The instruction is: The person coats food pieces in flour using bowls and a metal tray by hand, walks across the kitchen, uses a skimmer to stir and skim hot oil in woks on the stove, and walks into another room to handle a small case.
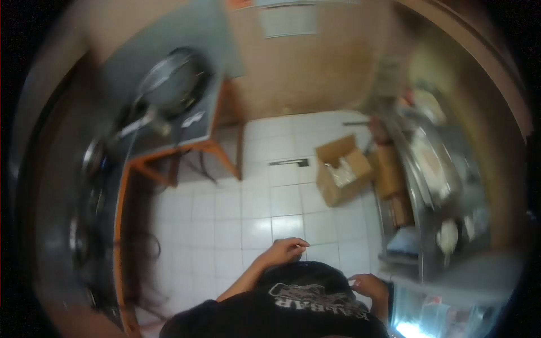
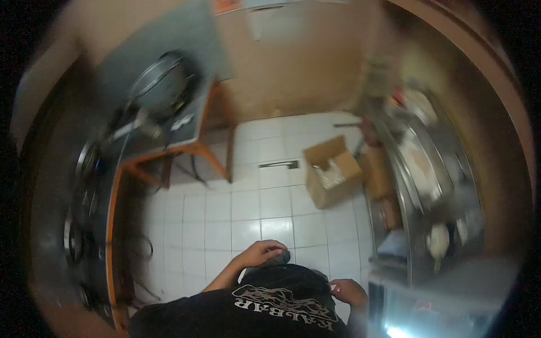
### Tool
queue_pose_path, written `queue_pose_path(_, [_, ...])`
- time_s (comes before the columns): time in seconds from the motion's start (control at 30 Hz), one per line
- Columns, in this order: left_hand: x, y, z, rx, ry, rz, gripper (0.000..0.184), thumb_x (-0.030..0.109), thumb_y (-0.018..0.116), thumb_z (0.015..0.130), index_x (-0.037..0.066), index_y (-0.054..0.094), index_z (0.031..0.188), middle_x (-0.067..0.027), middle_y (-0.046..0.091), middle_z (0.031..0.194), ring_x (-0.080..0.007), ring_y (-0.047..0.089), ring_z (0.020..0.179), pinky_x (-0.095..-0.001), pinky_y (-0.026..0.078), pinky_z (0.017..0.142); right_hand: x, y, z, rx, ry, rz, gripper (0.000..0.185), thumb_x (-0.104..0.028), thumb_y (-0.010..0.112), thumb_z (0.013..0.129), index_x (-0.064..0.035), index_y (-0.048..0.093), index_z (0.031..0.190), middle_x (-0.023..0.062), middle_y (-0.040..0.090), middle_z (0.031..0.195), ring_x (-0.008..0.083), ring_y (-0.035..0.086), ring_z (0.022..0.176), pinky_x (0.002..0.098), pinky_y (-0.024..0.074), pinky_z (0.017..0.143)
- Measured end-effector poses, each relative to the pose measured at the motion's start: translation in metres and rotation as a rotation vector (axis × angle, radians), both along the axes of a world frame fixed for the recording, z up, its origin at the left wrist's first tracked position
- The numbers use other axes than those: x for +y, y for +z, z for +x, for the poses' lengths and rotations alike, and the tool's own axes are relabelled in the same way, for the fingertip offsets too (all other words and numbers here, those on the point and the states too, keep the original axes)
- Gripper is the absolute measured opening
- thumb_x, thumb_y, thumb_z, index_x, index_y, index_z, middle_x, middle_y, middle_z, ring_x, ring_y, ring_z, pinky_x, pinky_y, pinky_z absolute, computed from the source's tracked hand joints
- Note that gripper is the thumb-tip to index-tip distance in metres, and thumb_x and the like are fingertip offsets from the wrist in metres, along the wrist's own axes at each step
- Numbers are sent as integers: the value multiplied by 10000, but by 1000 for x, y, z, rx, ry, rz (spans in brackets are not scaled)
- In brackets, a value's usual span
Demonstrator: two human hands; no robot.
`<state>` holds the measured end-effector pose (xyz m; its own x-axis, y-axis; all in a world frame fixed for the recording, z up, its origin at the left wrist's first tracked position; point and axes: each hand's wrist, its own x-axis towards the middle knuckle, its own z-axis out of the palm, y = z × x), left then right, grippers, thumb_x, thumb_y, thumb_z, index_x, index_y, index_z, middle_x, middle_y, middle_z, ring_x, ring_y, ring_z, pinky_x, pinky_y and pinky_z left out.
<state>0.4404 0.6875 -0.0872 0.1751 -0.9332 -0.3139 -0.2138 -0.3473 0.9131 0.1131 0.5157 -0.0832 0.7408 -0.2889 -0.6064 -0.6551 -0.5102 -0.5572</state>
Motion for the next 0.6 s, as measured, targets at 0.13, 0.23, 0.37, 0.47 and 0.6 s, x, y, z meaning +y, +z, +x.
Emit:
queue_pose_path(0.13, [65,-25,77,146,217,-105,196,154,567,950,32,646,1081,-84,658,1021,-162,608,968,-302,474,869,-28,62,163,21,29,-152,327,-212,611,863,-117,644,1173,151,692,979,337,648,894,390,505,816])
queue_pose_path(0.23, [114,-32,134,159,450,-159,192,111,532,949,44,641,1092,-83,613,1122,-167,592,994,-301,464,887,21,99,307,-483,50,-20,417,-85,484,901,-54,509,1317,188,670,1035,352,628,989,376,477,893])
queue_pose_path(0.37, [128,1,188,248,729,-349,346,205,436,986,72,518,1294,-94,490,1322,-191,523,1141,-323,417,968,125,95,445,-998,523,401,482,-1,465,843,5,457,1325,207,434,1371,387,429,1275,434,314,1089])
queue_pose_path(0.47, [159,29,224,488,953,-427,437,298,392,1000,86,436,1379,-104,434,1400,-220,479,1220,-348,393,1005,198,53,526,-1367,969,270,519,-224,620,812,-94,535,1308,179,473,1346,377,463,1249,518,363,1029])
queue_pose_path(0.6, [214,39,262,927,1378,-600,523,394,354,1002,101,360,1435,-112,396,1448,-254,434,1283,-380,372,1032,260,10,635,-1425,1037,359,610,-403,660,788,-156,530,1331,169,496,1334,365,476,1242,512,383,1008])
